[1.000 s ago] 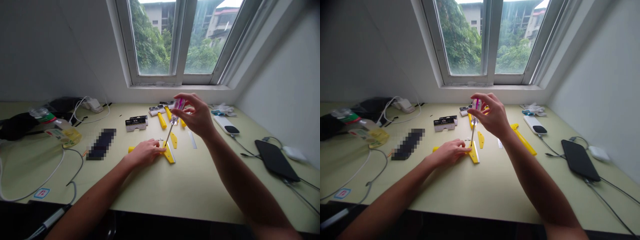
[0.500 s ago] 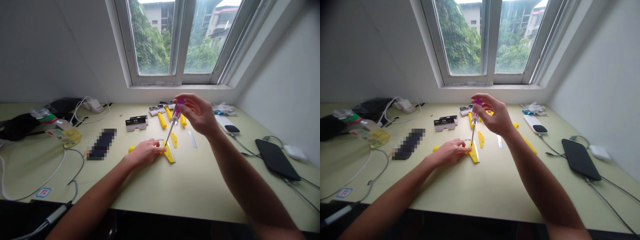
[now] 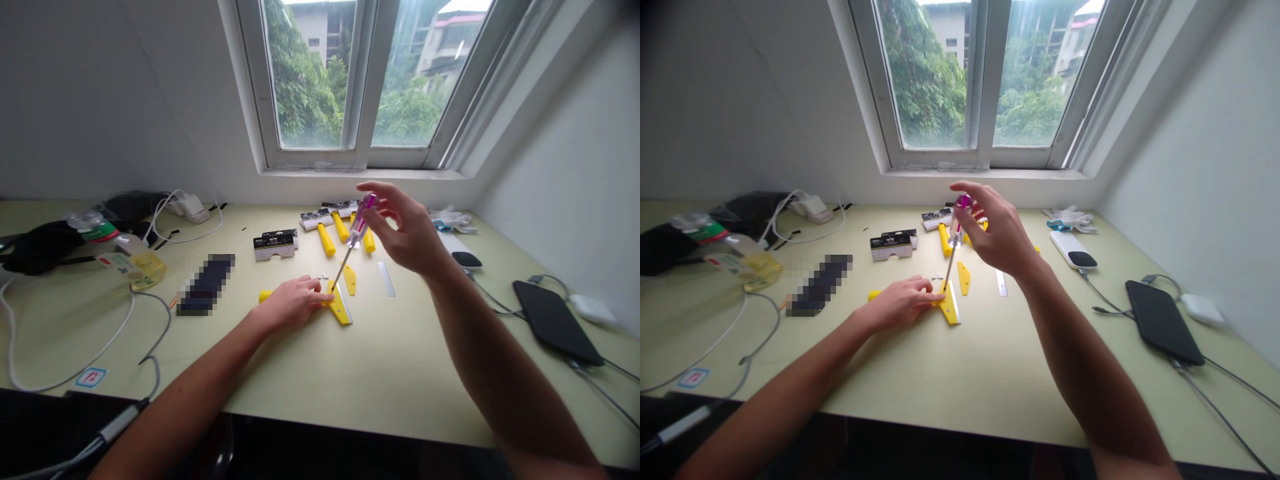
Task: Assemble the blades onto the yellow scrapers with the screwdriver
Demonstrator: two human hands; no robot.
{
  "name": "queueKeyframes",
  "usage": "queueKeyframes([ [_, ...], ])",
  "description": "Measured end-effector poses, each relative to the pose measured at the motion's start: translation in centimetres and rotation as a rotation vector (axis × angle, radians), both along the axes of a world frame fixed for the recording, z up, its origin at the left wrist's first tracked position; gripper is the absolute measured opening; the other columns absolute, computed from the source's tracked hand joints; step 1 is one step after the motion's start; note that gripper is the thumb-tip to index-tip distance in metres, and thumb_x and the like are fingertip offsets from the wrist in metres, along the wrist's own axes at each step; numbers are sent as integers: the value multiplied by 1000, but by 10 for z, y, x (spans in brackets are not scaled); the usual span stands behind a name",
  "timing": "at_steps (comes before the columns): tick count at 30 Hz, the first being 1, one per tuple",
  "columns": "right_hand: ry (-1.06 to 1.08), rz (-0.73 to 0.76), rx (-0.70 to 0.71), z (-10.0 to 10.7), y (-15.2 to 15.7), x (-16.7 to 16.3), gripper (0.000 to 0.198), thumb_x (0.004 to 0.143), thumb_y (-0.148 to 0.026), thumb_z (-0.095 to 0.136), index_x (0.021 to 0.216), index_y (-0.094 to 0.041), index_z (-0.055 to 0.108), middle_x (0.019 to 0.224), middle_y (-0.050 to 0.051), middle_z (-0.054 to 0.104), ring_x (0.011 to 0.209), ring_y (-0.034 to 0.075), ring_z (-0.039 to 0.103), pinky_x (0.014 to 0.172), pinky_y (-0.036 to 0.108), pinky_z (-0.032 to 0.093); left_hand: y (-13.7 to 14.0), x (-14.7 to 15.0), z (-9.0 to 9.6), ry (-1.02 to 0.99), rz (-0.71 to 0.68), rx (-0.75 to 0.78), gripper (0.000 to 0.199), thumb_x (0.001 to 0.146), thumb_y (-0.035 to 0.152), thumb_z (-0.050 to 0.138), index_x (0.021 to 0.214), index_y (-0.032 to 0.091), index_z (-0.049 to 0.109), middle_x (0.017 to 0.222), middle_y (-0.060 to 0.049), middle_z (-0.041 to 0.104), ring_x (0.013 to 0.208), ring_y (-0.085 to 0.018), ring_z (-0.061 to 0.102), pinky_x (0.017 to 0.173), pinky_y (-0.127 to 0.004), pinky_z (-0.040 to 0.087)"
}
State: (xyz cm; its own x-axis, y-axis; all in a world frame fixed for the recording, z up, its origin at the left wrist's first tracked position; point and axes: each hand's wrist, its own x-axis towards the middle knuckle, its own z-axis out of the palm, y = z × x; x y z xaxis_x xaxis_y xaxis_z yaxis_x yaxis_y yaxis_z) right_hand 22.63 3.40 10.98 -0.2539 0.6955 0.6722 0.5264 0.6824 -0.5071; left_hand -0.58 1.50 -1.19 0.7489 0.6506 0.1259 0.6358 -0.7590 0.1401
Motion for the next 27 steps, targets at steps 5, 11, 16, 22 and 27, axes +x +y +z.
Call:
queueKeyframes([
  [5, 89, 127, -99, -8, -4, -8, 37, 91, -43, 53, 126, -29, 54, 119, 6, 64, 94, 21, 66, 82, 39, 56, 0, 0, 1, 7, 3, -8, 34, 97, 26, 48, 126, 36, 63, 97, -4, 63, 85, -16, 56, 69, -25, 44],
  [11, 54, 74, -64, -9, -4, -13, 43, 87, -31, 59, 130, -31, 54, 116, 4, 65, 96, 21, 64, 81, 37, 57, -1, 0, 3, 10, 3, -2, 33, 98, 28, 46, 126, 35, 63, 95, -4, 64, 83, -17, 56, 68, -26, 43],
  [16, 120, 28, -62, -4, 1, 6, 50, 89, -28, 53, 138, -31, 46, 114, 6, 65, 106, 24, 63, 82, 38, 58, -1, 0, 2, 2, 5, -12, 33, 98, 28, 47, 126, 36, 63, 96, -4, 64, 84, -16, 57, 69, -25, 44],
  [22, 143, 97, 8, -2, 6, 16, 47, 87, -24, 53, 134, -31, 48, 107, 5, 62, 105, 26, 63, 83, 42, 58, 1, -1, -1, -4, -4, -12, 32, 98, 28, 49, 125, 37, 64, 98, -4, 64, 85, -16, 57, 68, -25, 43],
  [27, 131, 213, -38, -5, 1, 9, 42, 90, -24, 53, 131, -29, 46, 102, 4, 60, 101, 22, 63, 87, 39, 57, 2, -2, -5, -10, 5, 1, 31, 97, 28, 51, 124, 36, 65, 99, -4, 63, 83, -15, 57, 67, -25, 42],
])
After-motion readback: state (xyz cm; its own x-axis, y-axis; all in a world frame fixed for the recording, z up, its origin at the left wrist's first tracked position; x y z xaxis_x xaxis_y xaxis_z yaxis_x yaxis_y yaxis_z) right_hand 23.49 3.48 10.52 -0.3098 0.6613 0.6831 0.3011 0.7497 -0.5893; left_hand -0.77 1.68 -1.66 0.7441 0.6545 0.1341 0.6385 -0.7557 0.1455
